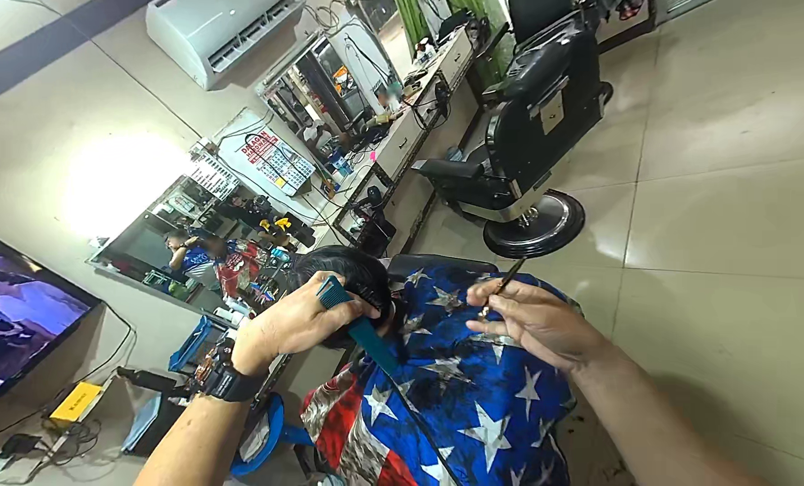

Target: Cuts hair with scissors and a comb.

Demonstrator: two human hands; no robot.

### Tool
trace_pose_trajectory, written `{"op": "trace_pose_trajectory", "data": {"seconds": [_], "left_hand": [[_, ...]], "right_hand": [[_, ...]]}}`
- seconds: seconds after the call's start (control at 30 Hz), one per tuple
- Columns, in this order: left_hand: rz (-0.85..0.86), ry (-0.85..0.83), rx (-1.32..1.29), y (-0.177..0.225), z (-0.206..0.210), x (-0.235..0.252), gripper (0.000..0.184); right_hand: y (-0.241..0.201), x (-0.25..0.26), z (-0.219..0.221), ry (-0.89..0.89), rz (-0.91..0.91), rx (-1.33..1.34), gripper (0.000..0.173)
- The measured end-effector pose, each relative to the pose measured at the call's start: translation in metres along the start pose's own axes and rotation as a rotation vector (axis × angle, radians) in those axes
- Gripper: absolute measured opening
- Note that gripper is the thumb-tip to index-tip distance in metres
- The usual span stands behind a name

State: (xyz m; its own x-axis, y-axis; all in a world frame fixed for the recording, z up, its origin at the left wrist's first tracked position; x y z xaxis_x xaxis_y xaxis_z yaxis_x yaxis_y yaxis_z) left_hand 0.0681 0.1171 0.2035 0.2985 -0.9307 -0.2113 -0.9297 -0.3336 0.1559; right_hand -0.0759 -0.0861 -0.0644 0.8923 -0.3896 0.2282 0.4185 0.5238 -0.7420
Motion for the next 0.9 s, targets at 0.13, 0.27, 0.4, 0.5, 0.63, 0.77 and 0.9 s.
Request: {"op": "trace_pose_trajectory", "data": {"seconds": [0.13, 0.27, 0.4, 0.5, 0.63, 0.77, 0.9], "left_hand": [[0.014, 0.005, -0.048, -0.006, 0.001, 0.001, 0.037], [-0.015, 0.021, -0.125, -0.005, 0.001, 0.001, 0.037], [-0.058, 0.05, -0.165, -0.006, 0.001, 0.001, 0.036], [-0.092, 0.049, -0.166, -0.005, -0.001, 0.002, 0.036], [-0.116, 0.041, -0.194, -0.003, -0.001, 0.004, 0.037], [-0.157, 0.026, -0.194, -0.001, -0.002, 0.006, 0.037], [-0.15, 0.013, -0.217, -0.002, -0.003, 0.008, 0.038]], "right_hand": [[-0.013, 0.012, -0.006, -0.162, 0.017, -0.733, 0.032], [-0.036, 0.034, -0.01, -0.338, 0.065, -1.036, 0.045], [-0.045, 0.054, 0.002, -0.256, -0.243, -1.352, 0.038], [-0.043, 0.071, 0.014, -0.12, -0.604, -1.555, 0.026], [-0.051, 0.089, 0.038, -0.063, -0.976, -1.688, 0.012], [-0.054, 0.096, 0.057, -0.094, -1.074, -1.709, 0.014], [-0.052, 0.103, 0.051, -0.168, -1.057, -1.675, 0.016]]}}
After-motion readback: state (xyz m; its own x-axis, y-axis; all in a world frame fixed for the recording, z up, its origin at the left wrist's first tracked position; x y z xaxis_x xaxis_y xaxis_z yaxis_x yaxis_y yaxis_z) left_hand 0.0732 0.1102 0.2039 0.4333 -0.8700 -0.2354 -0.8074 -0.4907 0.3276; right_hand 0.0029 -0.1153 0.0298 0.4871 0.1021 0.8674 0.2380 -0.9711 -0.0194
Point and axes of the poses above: each hand's wrist, its own x-axis towards the middle knuckle, its own z-axis out of the palm, y = z × x, the point moved 1 cm from there along x, towards the middle knuckle, and after that the axes turned 3 degrees about -x, right-handed, at the moved point
